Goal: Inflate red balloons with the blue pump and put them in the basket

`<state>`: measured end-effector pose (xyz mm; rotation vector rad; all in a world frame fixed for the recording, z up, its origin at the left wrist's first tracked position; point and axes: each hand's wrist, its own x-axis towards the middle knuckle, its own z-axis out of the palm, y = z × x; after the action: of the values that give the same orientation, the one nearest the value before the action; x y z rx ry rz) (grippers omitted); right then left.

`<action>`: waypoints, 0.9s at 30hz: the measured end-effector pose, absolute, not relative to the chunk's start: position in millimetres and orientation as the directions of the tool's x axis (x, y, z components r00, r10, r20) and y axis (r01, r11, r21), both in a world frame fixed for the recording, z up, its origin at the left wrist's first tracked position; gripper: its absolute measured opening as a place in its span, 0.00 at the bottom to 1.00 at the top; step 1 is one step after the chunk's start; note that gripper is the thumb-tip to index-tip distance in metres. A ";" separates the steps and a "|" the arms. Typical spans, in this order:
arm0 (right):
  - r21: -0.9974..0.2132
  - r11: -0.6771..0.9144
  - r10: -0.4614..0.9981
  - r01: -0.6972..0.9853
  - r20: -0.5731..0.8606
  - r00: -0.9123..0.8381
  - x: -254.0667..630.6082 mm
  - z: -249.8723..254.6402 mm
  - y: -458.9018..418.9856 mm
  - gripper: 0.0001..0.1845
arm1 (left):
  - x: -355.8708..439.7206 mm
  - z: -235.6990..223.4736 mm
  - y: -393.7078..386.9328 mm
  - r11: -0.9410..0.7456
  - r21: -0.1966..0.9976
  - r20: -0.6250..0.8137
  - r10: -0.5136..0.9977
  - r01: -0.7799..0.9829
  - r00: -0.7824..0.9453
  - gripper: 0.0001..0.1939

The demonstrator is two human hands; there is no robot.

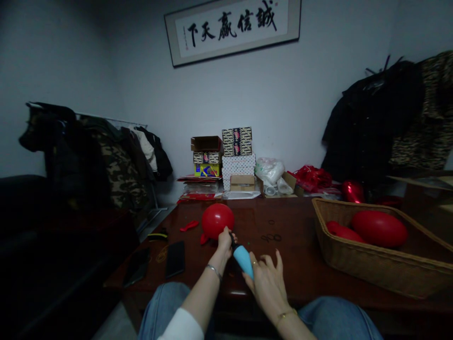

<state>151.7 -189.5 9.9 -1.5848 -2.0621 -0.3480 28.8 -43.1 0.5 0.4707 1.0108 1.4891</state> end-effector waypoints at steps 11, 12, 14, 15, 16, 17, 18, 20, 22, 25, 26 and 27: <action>0.015 0.406 0.689 0.914 0.652 -0.317 203.5 -18.8 -224.8 0.28 | 0.6 13.5 -25.2 0.038 0.820 -0.200 0.954 -0.572 -0.223 0.11; 0.031 0.413 0.677 0.910 0.658 -0.329 207.3 -20.6 -226.6 0.29 | -0.5 14.5 -24.9 0.036 0.818 -0.200 0.953 -0.573 -0.227 0.11; 0.046 0.414 0.664 0.909 0.668 -0.336 212.0 -21.9 -229.2 0.29 | -0.7 16.3 -25.1 0.034 0.817 -0.204 0.951 -0.576 -0.234 0.11; 0.047 0.410 0.665 0.911 0.669 -0.334 213.0 -21.4 -229.9 0.29 | -0.2 16.9 -25.7 0.037 0.816 -0.209 0.949 -0.577 -0.235 0.11; 0.043 0.408 0.669 0.912 0.666 -0.330 213.0 -20.5 -230.4 0.28 | 0.6 17.3 -26.5 0.040 0.816 -0.214 0.948 -0.577 -0.237 0.11; 0.036 0.405 0.674 0.914 0.663 -0.325 212.2 -19.1 -230.5 0.28 | 1.5 17.6 -27.4 0.043 0.816 -0.221 0.945 -0.577 -0.242 0.11; 0.025 0.401 0.683 0.916 0.658 -0.317 210.5 -17.4 -230.2 0.27 | 2.4 17.5 -28.3 0.046 0.815 -0.226 0.943 -0.577 -0.245 0.11; 0.002 0.395 0.698 0.919 0.650 -0.302 204.8 -13.2 -228.2 0.26 | 4.7 16.3 -30.1 0.051 0.815 -0.232 0.942 -0.578 -0.244 0.11; -0.026 0.381 0.717 0.924 0.639 -0.277 196.4 -8.2 -223.9 0.25 | 7.9 13.4 -31.6 0.052 0.810 -0.230 0.944 -0.584 -0.236 0.11; -0.072 0.340 0.757 0.938 0.613 -0.227 181.0 0.3 -212.8 0.23 | 15.7 7.0 -34.1 0.054 0.800 -0.232 0.946 -0.597 -0.226 0.11; -0.085 0.325 0.772 0.942 0.599 -0.213 175.8 3.0 -208.1 0.23 | 18.9 5.0 -35.3 0.055 0.799 -0.236 0.945 -0.599 -0.228 0.12; -0.093 0.315 0.786 0.945 0.584 -0.204 170.9 5.5 -203.2 0.22 | 22.2 3.3 -36.6 0.057 0.798 -0.240 0.943 -0.600 -0.230 0.12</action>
<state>170.9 -203.2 5.5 -1.5245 -2.0489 -0.3867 22.2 -36.6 3.3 0.4668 0.9984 1.5303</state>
